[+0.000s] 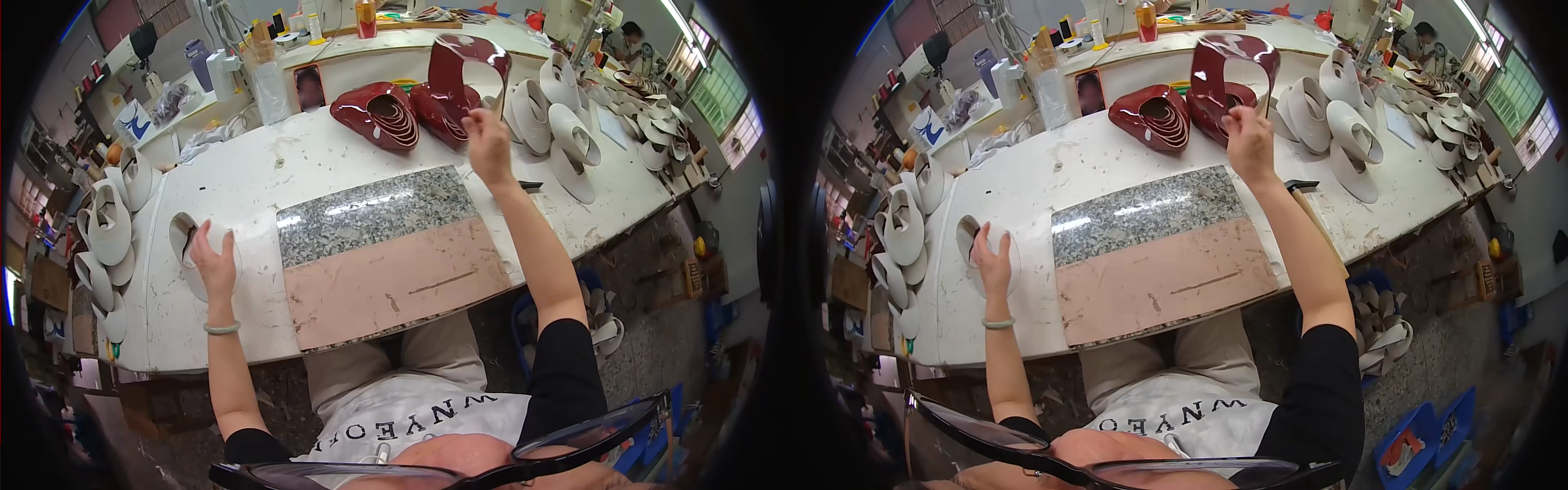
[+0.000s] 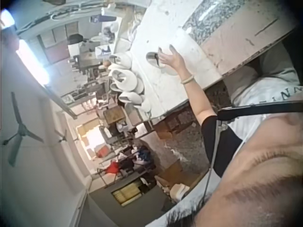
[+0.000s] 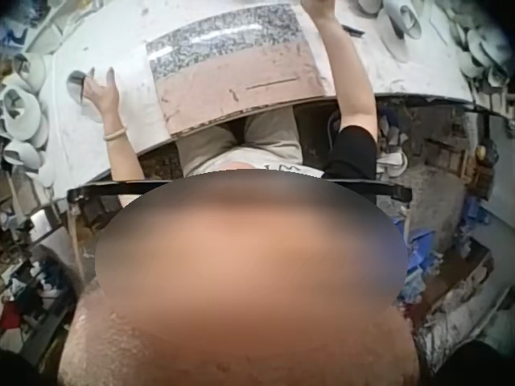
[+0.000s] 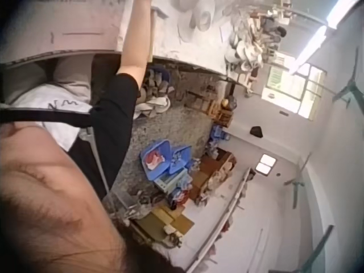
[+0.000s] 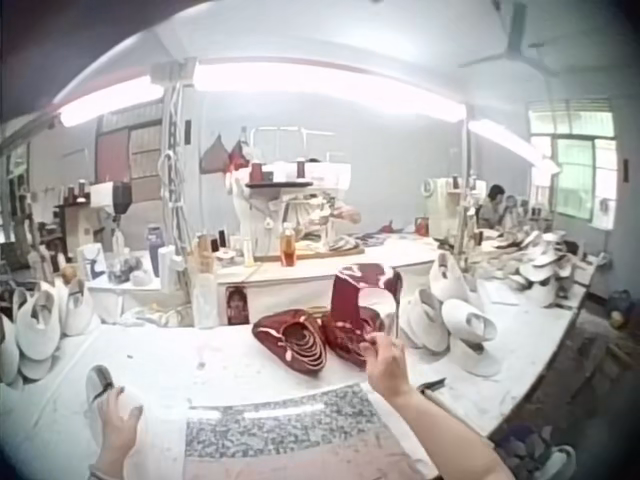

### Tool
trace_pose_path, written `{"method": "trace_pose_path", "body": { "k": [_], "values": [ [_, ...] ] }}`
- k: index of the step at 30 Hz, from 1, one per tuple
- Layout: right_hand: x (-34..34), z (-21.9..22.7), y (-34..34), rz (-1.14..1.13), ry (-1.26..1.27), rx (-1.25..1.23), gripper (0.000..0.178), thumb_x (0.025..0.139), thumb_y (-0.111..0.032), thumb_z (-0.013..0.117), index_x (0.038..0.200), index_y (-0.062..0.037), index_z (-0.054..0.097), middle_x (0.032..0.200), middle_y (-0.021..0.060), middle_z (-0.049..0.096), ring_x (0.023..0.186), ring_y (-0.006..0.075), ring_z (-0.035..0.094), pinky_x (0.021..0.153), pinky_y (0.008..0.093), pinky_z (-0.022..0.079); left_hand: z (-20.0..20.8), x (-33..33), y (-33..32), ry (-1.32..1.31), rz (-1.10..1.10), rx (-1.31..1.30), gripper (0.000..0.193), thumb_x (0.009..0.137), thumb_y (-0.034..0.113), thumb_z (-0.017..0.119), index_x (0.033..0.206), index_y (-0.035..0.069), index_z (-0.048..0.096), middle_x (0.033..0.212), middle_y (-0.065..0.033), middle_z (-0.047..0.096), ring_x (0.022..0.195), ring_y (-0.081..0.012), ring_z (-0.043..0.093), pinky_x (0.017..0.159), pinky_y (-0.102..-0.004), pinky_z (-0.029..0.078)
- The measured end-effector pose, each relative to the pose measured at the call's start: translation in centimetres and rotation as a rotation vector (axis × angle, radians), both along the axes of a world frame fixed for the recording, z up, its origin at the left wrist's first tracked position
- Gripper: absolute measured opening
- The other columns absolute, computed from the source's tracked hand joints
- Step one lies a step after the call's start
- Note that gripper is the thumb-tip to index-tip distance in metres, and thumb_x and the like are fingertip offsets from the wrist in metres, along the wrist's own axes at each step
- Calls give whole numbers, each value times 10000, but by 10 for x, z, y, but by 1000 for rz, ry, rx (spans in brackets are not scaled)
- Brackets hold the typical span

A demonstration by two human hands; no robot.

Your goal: The person fits and presses lining inserts into shoe uppers by hand, then secures them by tapping along the edges with a hammer.

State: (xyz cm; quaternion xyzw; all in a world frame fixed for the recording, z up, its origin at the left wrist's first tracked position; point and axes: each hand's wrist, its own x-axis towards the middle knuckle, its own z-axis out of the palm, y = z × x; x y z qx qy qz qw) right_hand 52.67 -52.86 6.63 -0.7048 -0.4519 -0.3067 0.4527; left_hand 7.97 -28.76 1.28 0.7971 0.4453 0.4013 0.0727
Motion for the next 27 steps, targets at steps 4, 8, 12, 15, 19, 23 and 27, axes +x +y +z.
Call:
{"method": "trace_pose_path", "body": {
  "k": [4,8,12,15,19,23,27],
  "values": [
    [19,-64,20,-149,-55,-345,175,856,-224,648,966,-89,630,862,79,651,794,277,594,814,395,398,-36,-28,36,200,267,36,571,871,353,642,1273,-21,489,1265,-195,534,1284,-341,354,1088,-461,247],
    [24,-79,31,-284,-311,-369,138,776,-269,696,852,-156,671,921,-8,576,973,214,523,819,387,400,-23,-39,33,455,200,-225,495,871,398,629,1135,-17,573,1194,-216,549,1140,-351,459,1024,-481,301],
    [48,-75,46,-352,-101,-391,271,717,-318,749,889,-136,645,1008,10,564,986,240,528,824,425,425,-9,-21,21,54,67,-320,376,895,362,633,1007,3,626,1040,-170,575,933,-300,530,878,-416,413],
    [-16,-29,68,-15,-147,-52,333,720,-325,779,872,-70,629,964,84,595,957,304,531,818,428,428,30,19,-45,-322,-275,-407,328,914,320,640,1012,8,623,965,-102,559,896,-210,519,791,-321,446],
    [-141,15,65,971,1131,-502,905,843,-781,345,1249,-6,573,1173,165,630,1144,217,538,955,371,411,42,79,-115,-441,-655,-452,221,894,182,673,1018,7,624,1009,-76,578,956,-192,535,859,-297,440],
    [-167,57,32,1073,1021,-156,397,914,-215,625,1215,34,551,1052,107,650,946,113,600,782,270,502,42,113,-144,-452,-893,-650,245,914,134,633,1119,5,597,1064,-64,604,1013,-150,546,869,-284,437],
    [-183,61,-5,831,535,-218,353,865,-41,604,1205,40,548,992,112,658,869,176,628,728,293,519,49,103,-122,-824,-487,-569,345,984,268,535,1202,0,517,1005,-16,568,846,-52,486,736,-207,418]
  ]
}}
